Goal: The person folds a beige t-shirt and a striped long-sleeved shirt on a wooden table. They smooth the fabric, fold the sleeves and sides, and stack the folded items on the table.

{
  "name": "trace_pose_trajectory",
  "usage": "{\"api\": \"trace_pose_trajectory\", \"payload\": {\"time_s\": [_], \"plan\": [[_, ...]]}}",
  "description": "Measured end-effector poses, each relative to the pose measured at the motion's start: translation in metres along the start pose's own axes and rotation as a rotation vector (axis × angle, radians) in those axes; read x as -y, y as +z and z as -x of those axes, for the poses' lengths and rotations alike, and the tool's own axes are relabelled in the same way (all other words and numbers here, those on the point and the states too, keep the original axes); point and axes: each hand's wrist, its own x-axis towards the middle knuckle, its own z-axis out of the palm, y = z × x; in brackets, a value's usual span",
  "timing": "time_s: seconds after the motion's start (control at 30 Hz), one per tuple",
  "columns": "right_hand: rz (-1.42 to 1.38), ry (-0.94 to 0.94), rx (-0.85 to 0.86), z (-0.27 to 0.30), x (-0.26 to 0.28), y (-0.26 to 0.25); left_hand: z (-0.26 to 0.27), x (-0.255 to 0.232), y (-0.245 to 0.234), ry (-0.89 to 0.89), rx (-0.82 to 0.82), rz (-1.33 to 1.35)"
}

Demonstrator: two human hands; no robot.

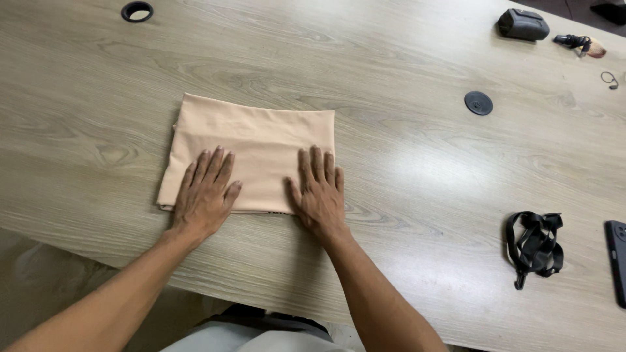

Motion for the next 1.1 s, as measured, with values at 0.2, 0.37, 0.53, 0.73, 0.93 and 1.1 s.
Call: {"api": "trace_pose_trajectory", "payload": {"time_s": [0.2, 0.37, 0.53, 0.73, 0.93, 1.1], "plan": [[-0.024, 0.108, 0.013, 0.027, -0.030, -0.015, 0.025, 0.024, 0.003, -0.055, -0.050, 0.058], [-0.188, 0.149, -0.020, 0.027, -0.057, -0.018, 0.045, 0.059, -0.002, -0.245, -0.137, 0.171], [-0.124, 0.081, -0.096, -0.016, -0.039, -0.004, 0.025, 0.076, -0.028, -0.654, -0.092, 0.473], [0.016, -0.181, 0.006, -0.043, 0.014, 0.013, -0.013, 0.048, -0.045, -0.867, 0.168, 0.454], [0.001, -0.028, 0.052, -0.030, -0.012, -0.004, -0.009, 0.052, -0.061, -0.925, 0.376, 0.734], [0.067, -0.077, -0.114, -0.025, 0.001, -0.006, -0.009, 0.053, -0.062, -0.879, 0.329, 0.906]]}}
